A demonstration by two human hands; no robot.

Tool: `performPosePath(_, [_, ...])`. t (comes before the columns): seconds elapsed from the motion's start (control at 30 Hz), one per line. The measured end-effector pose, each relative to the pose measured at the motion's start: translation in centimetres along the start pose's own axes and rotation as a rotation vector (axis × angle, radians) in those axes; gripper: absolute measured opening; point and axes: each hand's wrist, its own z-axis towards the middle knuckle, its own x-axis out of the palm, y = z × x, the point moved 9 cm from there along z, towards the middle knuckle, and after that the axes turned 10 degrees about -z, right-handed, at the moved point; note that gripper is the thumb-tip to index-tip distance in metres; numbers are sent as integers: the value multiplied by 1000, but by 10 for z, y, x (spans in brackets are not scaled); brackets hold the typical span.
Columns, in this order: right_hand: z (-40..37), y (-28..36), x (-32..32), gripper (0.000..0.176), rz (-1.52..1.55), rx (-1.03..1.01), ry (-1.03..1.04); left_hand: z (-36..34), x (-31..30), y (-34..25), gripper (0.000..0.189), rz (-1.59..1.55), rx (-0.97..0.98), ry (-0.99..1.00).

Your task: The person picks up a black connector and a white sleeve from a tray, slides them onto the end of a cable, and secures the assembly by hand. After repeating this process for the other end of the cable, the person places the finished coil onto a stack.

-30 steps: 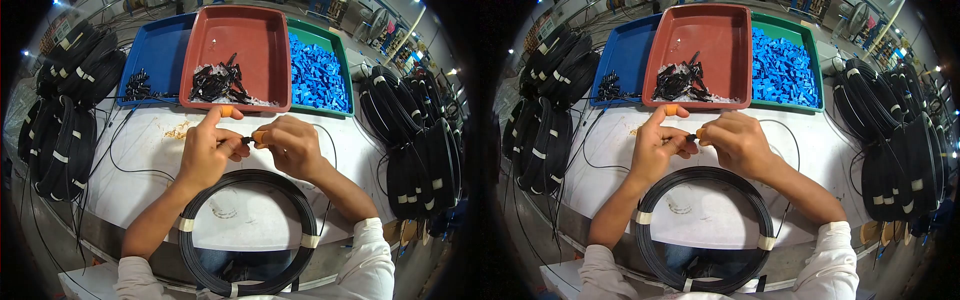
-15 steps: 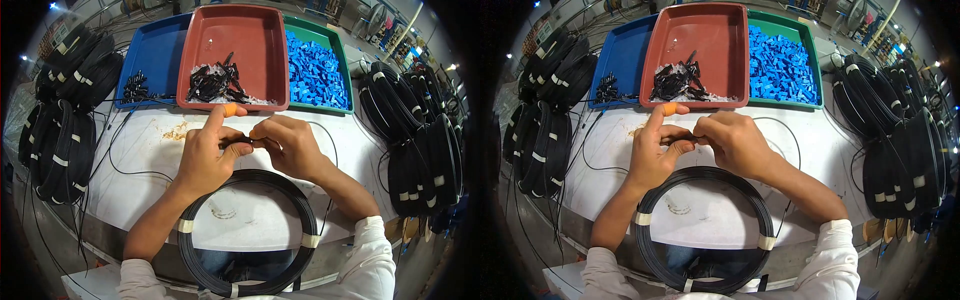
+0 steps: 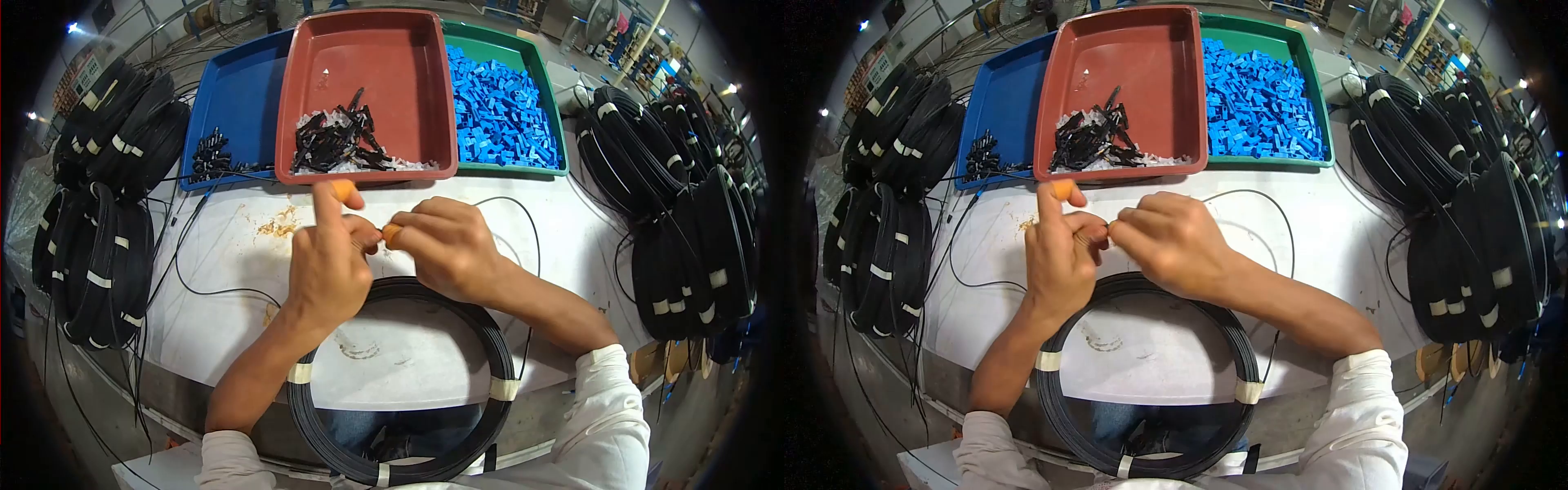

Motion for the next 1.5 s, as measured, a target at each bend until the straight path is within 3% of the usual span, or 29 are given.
performPosePath(0.07, [0,2,-1,13,-67,-75,-57,4,-6,11,26,-40,-179,-23])
performPosePath(0.1, [-1,8,-7,15,-133,-157,-115,7,-7,13,26,-40,-175,-15])
performPosePath(0.17, [-1,1,-3,17,-95,-142,-45,6,2,46,29,-286,-472,110])
performPosePath(0.23, [-4,-19,8,22,94,-1,-1,15,-1,45,34,-277,-388,125])
performPosePath(0.3, [-10,-31,9,28,157,78,61,30,-13,36,29,-279,-100,119])
performPosePath(0.33, [-12,-42,10,31,239,167,74,35,-22,20,27,-33,161,126])
performPosePath(0.37, [-15,-52,13,34,321,258,84,41,-30,22,26,148,280,124])
performPosePath(0.47, [-19,-60,26,32,421,345,126,81,-49,51,20,112,187,13])
performPosePath(0.5, [-19,-64,32,28,490,413,158,95,-41,55,17,423,257,101])
performPosePath(0.53, [-15,-57,31,28,433,333,186,104,-30,61,15,732,322,185])
performPosePath(0.67, [-22,-56,39,21,438,410,321,126,-2,63,12,618,511,193])
performPosePath(0.7, [-27,-62,41,18,514,483,275,130,5,63,12,615,513,194])
performPosePath(0.77, [-32,-68,44,16,593,566,227,144,9,99,18,580,54,215])
performPosePath(0.8, [-30,-69,42,15,580,539,198,144,10,94,22,751,141,166])
performPosePath(1.0, [-21,-62,37,12,495,448,255,149,7,102,28,794,62,0])
performPosePath(1.23, [-23,-52,41,12,516,393,329,159,7,103,36,804,90,14])
performPosePath(1.33, [-22,-55,36,12,496,368,281,150,5,88,39,540,194,32])
performPosePath(1.4, [-20,-60,31,13,474,394,246,145,-2,99,40,-225,-37,38])
performPosePath(1.5, [-19,-69,23,13,449,420,186,124,-8,76,39,-399,-29,67])
